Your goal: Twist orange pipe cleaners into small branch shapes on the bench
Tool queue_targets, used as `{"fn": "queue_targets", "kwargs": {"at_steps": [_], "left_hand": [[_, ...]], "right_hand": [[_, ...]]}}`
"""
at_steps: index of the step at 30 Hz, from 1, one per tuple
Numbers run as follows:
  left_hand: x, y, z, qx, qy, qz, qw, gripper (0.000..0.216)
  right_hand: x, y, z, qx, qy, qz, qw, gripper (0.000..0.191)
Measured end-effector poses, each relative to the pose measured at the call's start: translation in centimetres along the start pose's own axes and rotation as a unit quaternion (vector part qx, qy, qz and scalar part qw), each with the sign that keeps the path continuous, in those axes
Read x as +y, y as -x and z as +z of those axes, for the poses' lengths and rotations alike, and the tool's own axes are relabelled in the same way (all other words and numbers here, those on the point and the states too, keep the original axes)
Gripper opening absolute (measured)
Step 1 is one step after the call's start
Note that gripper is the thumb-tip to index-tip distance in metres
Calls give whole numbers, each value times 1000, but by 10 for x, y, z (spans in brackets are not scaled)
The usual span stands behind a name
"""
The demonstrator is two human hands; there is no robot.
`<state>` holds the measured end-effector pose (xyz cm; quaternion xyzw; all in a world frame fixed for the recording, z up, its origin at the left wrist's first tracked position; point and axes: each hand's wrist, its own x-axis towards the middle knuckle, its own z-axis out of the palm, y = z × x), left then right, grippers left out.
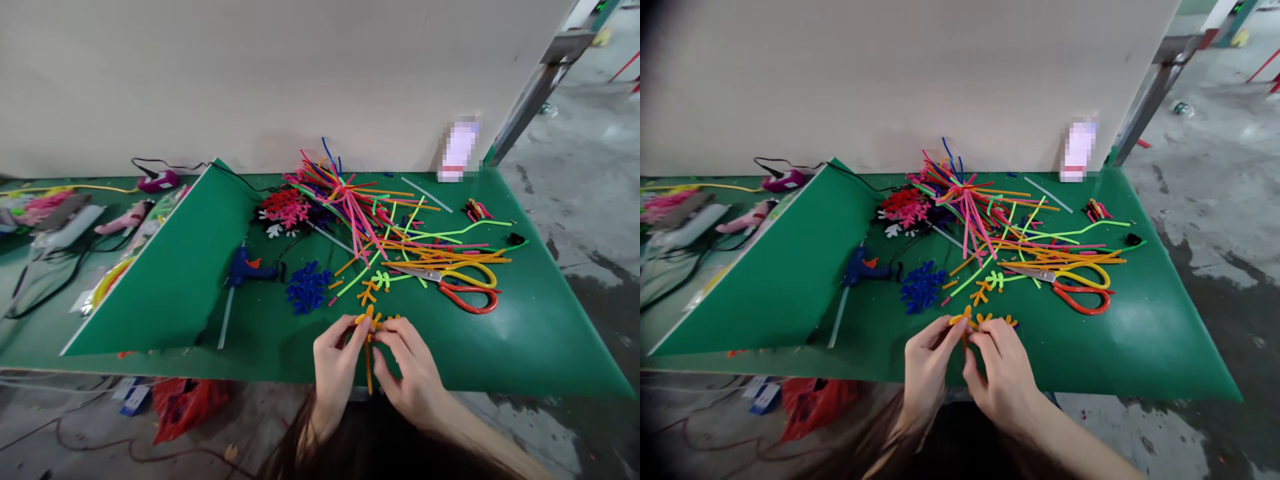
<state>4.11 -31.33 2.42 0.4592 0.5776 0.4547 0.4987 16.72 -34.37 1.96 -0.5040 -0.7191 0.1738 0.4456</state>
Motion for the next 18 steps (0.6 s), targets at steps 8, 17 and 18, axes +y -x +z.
{"fn": "queue_targets", "kwargs": {"at_steps": [8, 17, 18], "left_hand": [[-9, 0, 7, -9, 28, -32, 999, 17], [0, -6, -15, -95, -239, 272, 927, 12], [1, -6, -17, -120, -248, 273, 922, 13]], "right_hand": [[7, -1, 11, -71, 166, 10, 984, 11], [23, -13, -18, -143, 217, -137, 956, 15], [25, -15, -24, -162, 236, -162, 944, 16]]}}
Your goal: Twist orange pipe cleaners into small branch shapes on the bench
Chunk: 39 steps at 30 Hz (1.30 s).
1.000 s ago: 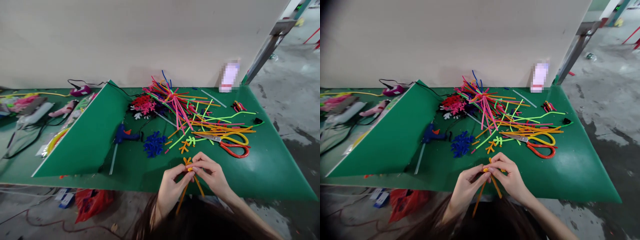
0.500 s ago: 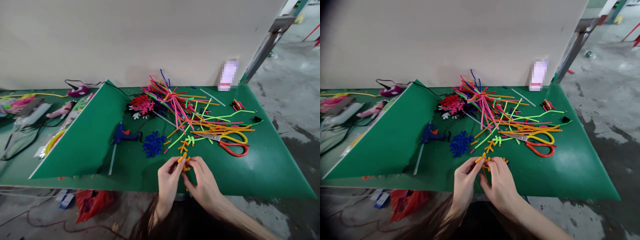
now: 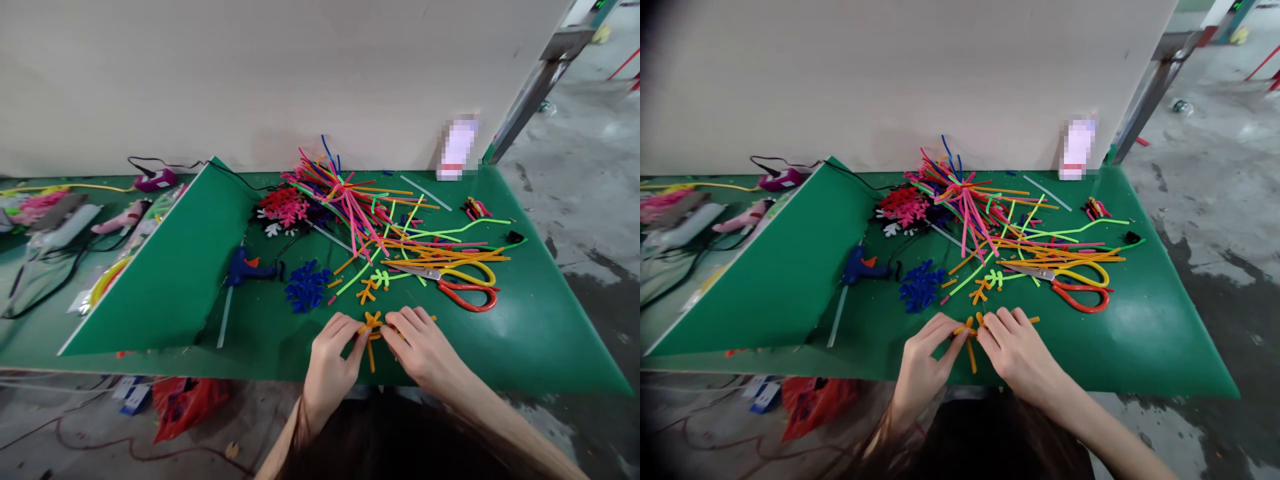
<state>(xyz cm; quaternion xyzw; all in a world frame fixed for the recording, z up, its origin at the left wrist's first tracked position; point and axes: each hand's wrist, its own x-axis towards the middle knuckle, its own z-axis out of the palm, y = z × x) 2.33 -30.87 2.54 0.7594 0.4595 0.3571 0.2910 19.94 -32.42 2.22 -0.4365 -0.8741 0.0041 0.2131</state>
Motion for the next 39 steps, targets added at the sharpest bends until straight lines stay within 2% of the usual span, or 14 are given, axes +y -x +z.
{"fn": "queue_targets", "kwargs": {"at_steps": [4, 6, 8, 10, 14, 15, 17, 20, 23, 26, 29, 31, 35, 39], "left_hand": [[5, 4, -1, -67, -2, -12, 998, 18], [9, 6, 2, -75, -7, -31, 997, 20], [11, 7, 7, -74, -13, -38, 996, 22], [11, 8, 12, -56, -20, -27, 998, 21], [9, 13, 23, 1, -9, -26, 1000, 14], [9, 14, 25, 7, 1, -38, 999, 13], [7, 17, 28, 14, 17, -57, 998, 13], [3, 21, 33, 23, -17, -50, 998, 13], [-1, 23, 34, 44, -99, -40, 993, 17], [-5, 21, 27, 50, -122, -79, 988, 19], [-9, 14, 12, -12, -39, -171, 985, 20], [-10, 10, 3, -56, 41, -216, 974, 23], [-5, 6, -3, -91, 161, -239, 953, 21], [-1, 7, -2, -122, 204, -248, 939, 23]], "right_hand": [[8, 6, -5, -30, -16, -8, 999, 18], [6, 8, -3, -31, -95, 55, 993, 18], [3, 9, 0, -37, -214, 154, 964, 13], [2, 7, 1, -52, -360, 264, 893, 7], [2, -1, 5, -76, -599, 417, 679, 7], [1, -2, 7, -59, -625, 434, 646, 6], [-4, -4, 14, -1, -641, 451, 621, 8], [-16, -6, 23, 73, -626, 456, 628, 13], [-22, -10, 26, 93, -613, 451, 642, 15], [-15, -15, 22, 31, -567, 389, 726, 12], [2, -17, 11, -76, -445, 223, 864, 5], [12, -17, 5, -112, -349, 101, 925, 12], [19, -13, 3, -120, -213, -64, 968, 15], [21, -7, 5, -88, -115, -125, 982, 19]]}}
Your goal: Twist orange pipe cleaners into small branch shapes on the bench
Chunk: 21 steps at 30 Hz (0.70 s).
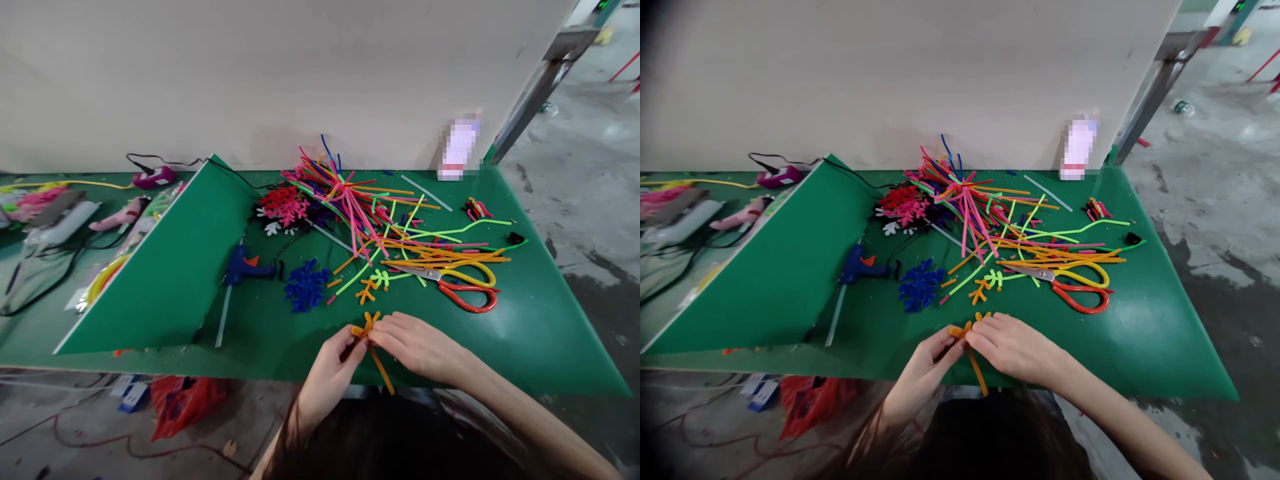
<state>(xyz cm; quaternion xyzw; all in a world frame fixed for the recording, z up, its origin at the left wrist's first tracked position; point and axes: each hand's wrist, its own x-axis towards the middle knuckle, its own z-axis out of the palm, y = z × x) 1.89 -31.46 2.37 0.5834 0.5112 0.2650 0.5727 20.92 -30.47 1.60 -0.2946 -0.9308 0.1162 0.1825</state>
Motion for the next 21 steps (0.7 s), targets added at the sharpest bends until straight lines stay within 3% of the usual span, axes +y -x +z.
{"fn": "queue_targets", "kwargs": {"at_steps": [6, 10, 13, 15, 18, 19, 21], "left_hand": [[2, 4, 3, -10, 8, 24, 1000, 24], [7, 6, 5, 16, -15, 58, 998, 24], [6, 8, 6, 30, -69, 104, 992, 21], [5, 8, 7, 26, -118, 166, 979, 18], [2, 7, 9, 26, -190, 270, 944, 17], [1, 7, 10, 32, -200, 277, 939, 17], [1, 5, 12, 37, -183, 229, 955, 17]], "right_hand": [[2, 5, 4, 49, 41, -21, 998, 24], [-5, 1, 3, 90, -37, 28, 995, 24], [-7, -2, -3, 55, -159, 105, 980, 22], [-4, -4, -8, 6, -291, 153, 944, 23], [4, -3, -12, -56, -481, 186, 855, 31], [7, -2, -12, -63, -514, 197, 832, 34], [9, 0, -12, -43, -522, 223, 822, 33]]}}
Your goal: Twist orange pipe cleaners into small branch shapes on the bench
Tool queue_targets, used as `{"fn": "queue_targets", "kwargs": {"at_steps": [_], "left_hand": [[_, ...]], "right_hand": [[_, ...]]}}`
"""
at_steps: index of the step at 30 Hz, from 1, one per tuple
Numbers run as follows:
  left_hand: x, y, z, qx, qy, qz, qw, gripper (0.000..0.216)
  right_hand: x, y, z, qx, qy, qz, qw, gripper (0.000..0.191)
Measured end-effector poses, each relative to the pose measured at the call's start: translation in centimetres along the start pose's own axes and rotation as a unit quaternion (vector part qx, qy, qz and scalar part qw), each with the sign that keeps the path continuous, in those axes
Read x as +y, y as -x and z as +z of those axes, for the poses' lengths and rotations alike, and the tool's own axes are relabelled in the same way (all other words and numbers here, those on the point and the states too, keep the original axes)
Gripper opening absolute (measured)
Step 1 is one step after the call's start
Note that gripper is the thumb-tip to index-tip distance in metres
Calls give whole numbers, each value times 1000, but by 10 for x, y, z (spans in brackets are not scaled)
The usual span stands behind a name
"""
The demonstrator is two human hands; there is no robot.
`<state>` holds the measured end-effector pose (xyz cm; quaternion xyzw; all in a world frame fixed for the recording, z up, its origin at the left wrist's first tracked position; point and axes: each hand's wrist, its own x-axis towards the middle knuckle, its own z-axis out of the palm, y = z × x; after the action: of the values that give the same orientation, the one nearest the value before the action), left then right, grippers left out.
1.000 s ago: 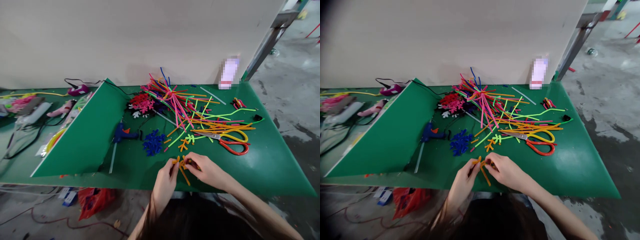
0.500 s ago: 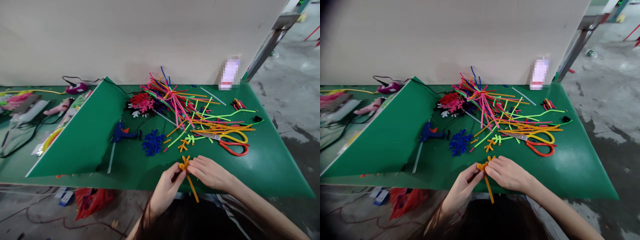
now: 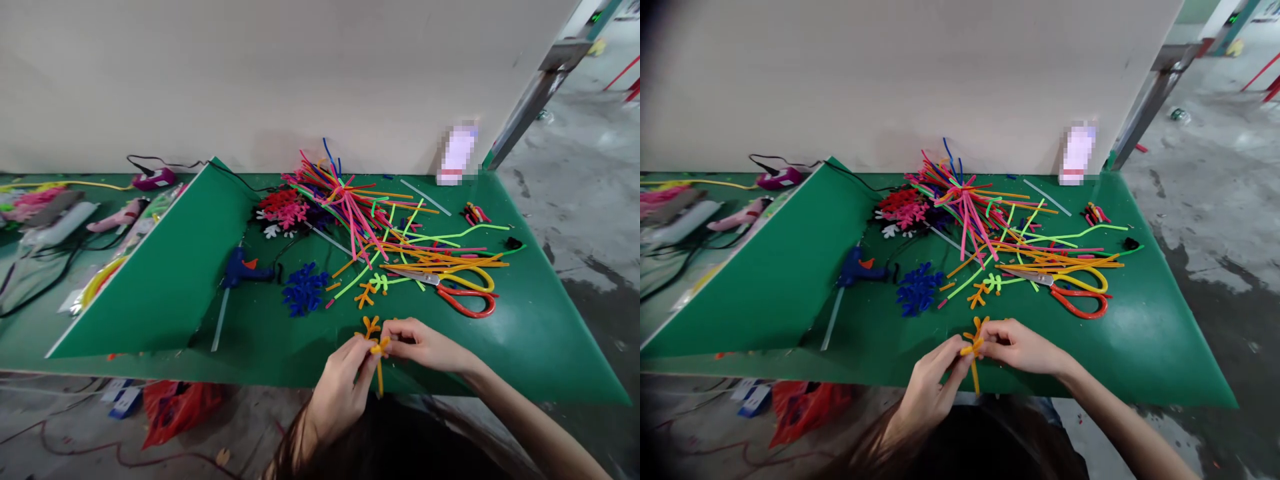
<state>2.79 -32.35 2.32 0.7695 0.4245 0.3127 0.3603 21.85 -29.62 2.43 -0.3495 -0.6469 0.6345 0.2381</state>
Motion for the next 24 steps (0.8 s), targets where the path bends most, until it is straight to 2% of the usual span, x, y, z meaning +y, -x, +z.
{"fn": "queue_targets", "kwargs": {"at_steps": [3, 5, 12, 15, 17, 20, 22, 24], "left_hand": [[-1, -3, 1, -28, 70, -122, 990, 25], [-1, -4, 1, -46, 99, -157, 982, 29], [3, -4, 0, -79, 84, -107, 988, 30], [6, -4, -1, -76, 96, -121, 985, 31], [5, -6, 0, -45, 120, -149, 980, 31], [3, -9, 3, 47, 164, -193, 966, 30], [1, -12, 5, 99, 191, -212, 953, 25], [-1, -14, 6, 125, 216, -226, 942, 21]], "right_hand": [[-1, 3, 1, 78, 54, -27, 995, 23], [-2, 5, 4, 100, 90, -50, 990, 18], [-8, 11, 7, 105, 204, -114, 967, 14], [-7, 11, 7, 120, 195, -119, 966, 14], [-2, 10, 9, 166, 154, -95, 969, 15], [8, 7, 16, 254, 92, -30, 962, 22], [15, 5, 25, 268, 81, -7, 960, 24], [19, 3, 34, 257, 100, -26, 961, 23]]}}
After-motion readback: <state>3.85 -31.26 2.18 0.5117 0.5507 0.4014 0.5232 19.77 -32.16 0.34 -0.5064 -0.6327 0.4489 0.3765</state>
